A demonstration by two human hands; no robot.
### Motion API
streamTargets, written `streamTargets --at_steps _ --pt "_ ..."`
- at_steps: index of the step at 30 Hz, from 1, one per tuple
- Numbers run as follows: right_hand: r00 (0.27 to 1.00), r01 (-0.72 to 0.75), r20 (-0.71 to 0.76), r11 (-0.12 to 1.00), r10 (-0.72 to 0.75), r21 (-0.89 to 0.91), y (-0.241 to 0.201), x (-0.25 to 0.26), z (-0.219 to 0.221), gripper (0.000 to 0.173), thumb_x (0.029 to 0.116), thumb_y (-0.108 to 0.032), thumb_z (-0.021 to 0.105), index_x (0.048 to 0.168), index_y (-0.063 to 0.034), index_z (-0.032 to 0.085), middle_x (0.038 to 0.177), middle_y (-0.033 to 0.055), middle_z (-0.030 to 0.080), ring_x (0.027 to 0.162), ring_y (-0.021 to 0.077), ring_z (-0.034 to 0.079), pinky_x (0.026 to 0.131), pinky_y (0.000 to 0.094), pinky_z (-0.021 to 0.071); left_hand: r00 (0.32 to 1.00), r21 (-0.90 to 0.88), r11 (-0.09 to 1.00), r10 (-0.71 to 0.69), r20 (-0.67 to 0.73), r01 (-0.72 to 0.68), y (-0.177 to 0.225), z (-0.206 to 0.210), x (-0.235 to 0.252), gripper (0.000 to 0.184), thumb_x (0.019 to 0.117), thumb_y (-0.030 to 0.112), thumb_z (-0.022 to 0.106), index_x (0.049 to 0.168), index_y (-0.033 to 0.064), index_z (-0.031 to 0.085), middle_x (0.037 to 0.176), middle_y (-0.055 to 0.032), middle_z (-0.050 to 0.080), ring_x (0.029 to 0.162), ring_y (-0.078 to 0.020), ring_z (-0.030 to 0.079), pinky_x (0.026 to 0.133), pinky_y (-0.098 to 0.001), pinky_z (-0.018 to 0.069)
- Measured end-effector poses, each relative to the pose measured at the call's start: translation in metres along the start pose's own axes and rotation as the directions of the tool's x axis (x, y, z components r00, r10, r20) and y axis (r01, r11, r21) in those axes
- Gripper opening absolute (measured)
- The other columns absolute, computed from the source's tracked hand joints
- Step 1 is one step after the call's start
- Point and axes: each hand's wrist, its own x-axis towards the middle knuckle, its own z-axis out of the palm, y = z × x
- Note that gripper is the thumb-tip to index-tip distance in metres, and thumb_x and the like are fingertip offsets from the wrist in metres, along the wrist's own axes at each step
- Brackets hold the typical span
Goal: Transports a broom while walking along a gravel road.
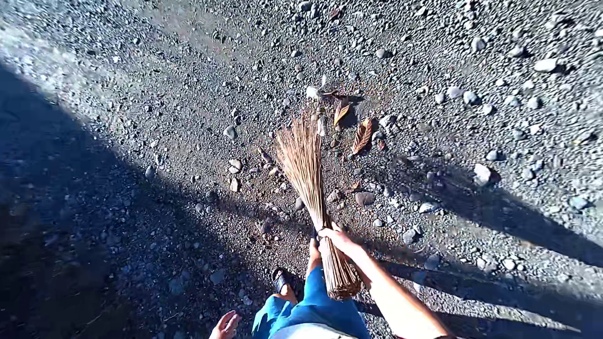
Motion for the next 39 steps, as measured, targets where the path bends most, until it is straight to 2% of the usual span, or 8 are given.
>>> streamTargets --at_steps 6,10,12,16,20,23,31,39 --pt "0.953 -0.290 0.180 0.902 0.243 0.320 0.027 -0.063 -0.069 0.028 0.1085 -0.027 0.039 0.110 -0.0063 0.058 0.081 0.0072 0.066 0.063 0.0148 0.065 0.056 0.0282 0.0569 0.986 0.157 0.974 0.162 0.032 -0.165 0.092 0.004 0.009 0.047 0.1108 0.028 0.048 0.150 0.0027 0.046 0.140 -0.0268 0.058 0.126 -0.0416 0.059 0.102 -0.0579 0.0477" --pt "0.915 -0.004 -0.402 0.996 -0.031 -0.086 -0.002 -0.063 -0.130 0.069 0.0977 -0.013 0.066 0.157 -0.0012 0.032 0.148 0.0257 0.049 0.133 0.0322 0.052 0.111 0.0475 0.0414 0.952 0.315 0.899 0.282 0.117 -0.305 0.151 0.005 0.005 0.049 0.1108 0.028 0.047 0.152 0.0012 0.043 0.140 -0.0285 0.057 0.127 -0.0433 0.059 0.103 -0.0588 0.0474" --pt "0.857 0.077 -0.509 0.997 -0.082 -0.031 0.005 -0.056 -0.147 0.087 0.0953 -0.011 0.068 0.163 -0.0044 0.014 0.157 0.0281 0.038 0.139 0.0365 0.047 0.114 0.0504 0.0395 0.946 0.381 0.865 0.296 0.136 -0.325 0.175 0.007 0.011 0.050 0.1105 0.029 0.048 0.153 0.0025 0.043 0.138 -0.0284 0.059 0.124 -0.0425 0.061 0.102 -0.0581 0.0483" --pt "0.819 0.347 -0.564 0.870 -0.100 0.351 0.065 -0.088 -0.157 0.079 0.0963 -0.005 0.053 0.163 -0.0194 0.012 0.118 0.0170 0.059 0.077 0.0237 0.066 0.065 0.0426 0.0593 0.941 0.536 0.774 0.289 0.176 -0.338 0.226 0.007 0.028 0.050 0.1095 0.031 0.051 0.151 0.0032 0.046 0.135 -0.0285 0.061 0.123 -0.0431 0.060 0.105 -0.0589 0.0459" --pt "0.787 0.390 -0.615 0.733 0.047 0.557 0.140 -0.154 -0.135 0.064 0.1002 -0.014 0.032 0.161 -0.0158 0.014 0.106 0.0103 0.064 0.073 0.0172 0.066 0.062 0.0347 0.0571 0.939 0.555 0.759 0.260 0.222 -0.342 0.283 0.008 0.048 0.049 0.1098 0.031 0.050 0.148 0.0013 0.049 0.140 -0.0290 0.057 0.128 -0.0441 0.058 0.106 -0.0587 0.0454" --pt "0.728 0.462 -0.665 0.599 0.165 0.654 0.151 -0.152 -0.107 0.034 0.1079 -0.026 0.026 0.130 -0.0087 0.046 0.085 0.0020 0.067 0.064 0.0101 0.065 0.056 0.0274 0.0566 0.925 0.596 0.710 0.247 0.288 -0.375 0.335 0.008 0.066 0.051 0.1094 0.033 0.051 0.149 0.0010 0.048 0.143 -0.0295 0.054 0.130 -0.0455 0.056 0.106 -0.0603 0.0449" --pt "0.856 0.445 -0.501 0.311 0.126 0.840 -0.096 0.038 -0.081 0.028 0.1090 -0.023 0.035 0.093 -0.0076 0.053 0.062 0.0008 0.059 0.053 0.0098 0.060 0.050 0.0284 0.0545 0.896 0.410 0.801 0.350 0.273 -0.437 0.466 -0.002 0.045 0.047 0.1089 0.027 0.050 0.150 0.0044 0.047 0.139 -0.0261 0.058 0.124 -0.0400 0.060 0.101 -0.0564 0.0486" --pt "0.923 0.182 0.077 0.606 -0.376 0.774 -0.304 0.126 -0.082 0.024 0.1100 -0.017 0.038 0.129 -0.0068 0.047 0.084 0.0080 0.063 0.065 0.0155 0.065 0.060 0.0286 0.0582 0.954 0.490 0.819 0.263 0.141 -0.299 0.497 -0.046 0.058 0.050 0.1097 0.028 0.049 0.152 0.0024 0.043 0.143 -0.0285 0.054 0.127 -0.0441 0.057 0.101 -0.0603 0.0467"
